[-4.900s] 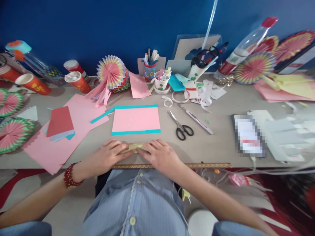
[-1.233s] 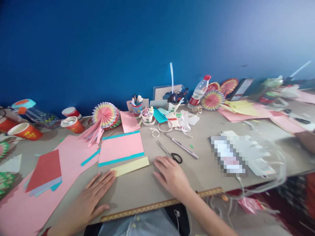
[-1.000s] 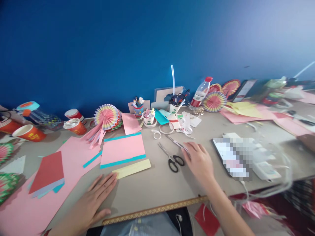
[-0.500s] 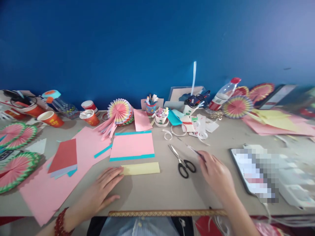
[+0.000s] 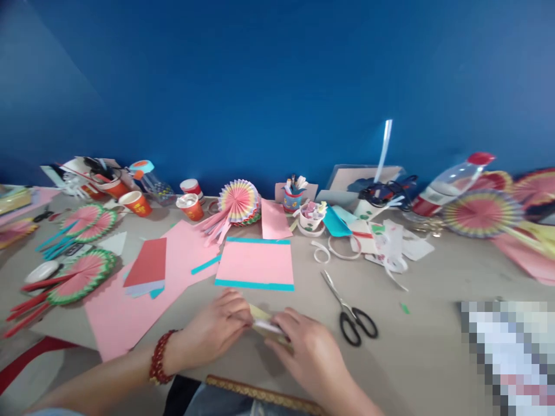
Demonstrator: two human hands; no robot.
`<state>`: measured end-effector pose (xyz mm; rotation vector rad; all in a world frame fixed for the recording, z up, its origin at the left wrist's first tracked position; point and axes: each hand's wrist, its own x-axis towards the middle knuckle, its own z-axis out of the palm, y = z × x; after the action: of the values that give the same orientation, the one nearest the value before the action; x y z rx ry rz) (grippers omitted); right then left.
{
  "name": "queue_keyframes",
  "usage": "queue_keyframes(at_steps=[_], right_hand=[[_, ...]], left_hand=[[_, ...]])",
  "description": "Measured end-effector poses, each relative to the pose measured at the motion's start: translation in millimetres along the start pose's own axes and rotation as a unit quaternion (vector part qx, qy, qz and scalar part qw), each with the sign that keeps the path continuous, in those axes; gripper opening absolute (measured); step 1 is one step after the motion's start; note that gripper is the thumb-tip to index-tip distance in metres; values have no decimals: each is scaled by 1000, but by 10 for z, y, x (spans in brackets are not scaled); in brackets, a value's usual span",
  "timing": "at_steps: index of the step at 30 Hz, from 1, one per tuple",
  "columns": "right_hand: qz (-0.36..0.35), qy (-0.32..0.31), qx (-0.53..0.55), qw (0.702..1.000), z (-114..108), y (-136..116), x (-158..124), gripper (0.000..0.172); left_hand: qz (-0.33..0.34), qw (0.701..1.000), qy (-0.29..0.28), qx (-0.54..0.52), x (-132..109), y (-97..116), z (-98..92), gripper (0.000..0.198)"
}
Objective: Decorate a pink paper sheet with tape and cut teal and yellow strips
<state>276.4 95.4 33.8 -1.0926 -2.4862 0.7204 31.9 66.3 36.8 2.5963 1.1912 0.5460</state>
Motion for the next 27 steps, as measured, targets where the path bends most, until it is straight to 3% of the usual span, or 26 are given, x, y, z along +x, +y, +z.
queue_keyframes(at_steps=[4,7,11,16,18,25,27], right_hand=[[-15,0,7,1000,60,-72,79,10],[-32,20,46,998,91,-42,90,19],[-28,31,74,996,178,-3,65,30],[-33,50,83,995,238,39,70,28],[-28,62,79,995,235,51,86,27],[-9,76,100,992,212,-19,131,30],[3,121,111,986,182,-33,134,25]], left_hand=[[-17,995,39,-88,13,32,-116,17],[-88,971,122,-185,-48,-19,-83,13],[-181,914,192,-309,-64,-79,45,16],[-250,818,184,-484,54,-156,162,31],[-257,800,168,-515,77,-181,173,35],[-240,835,177,-463,103,-137,67,26],[-211,848,190,-447,135,-126,8,24]])
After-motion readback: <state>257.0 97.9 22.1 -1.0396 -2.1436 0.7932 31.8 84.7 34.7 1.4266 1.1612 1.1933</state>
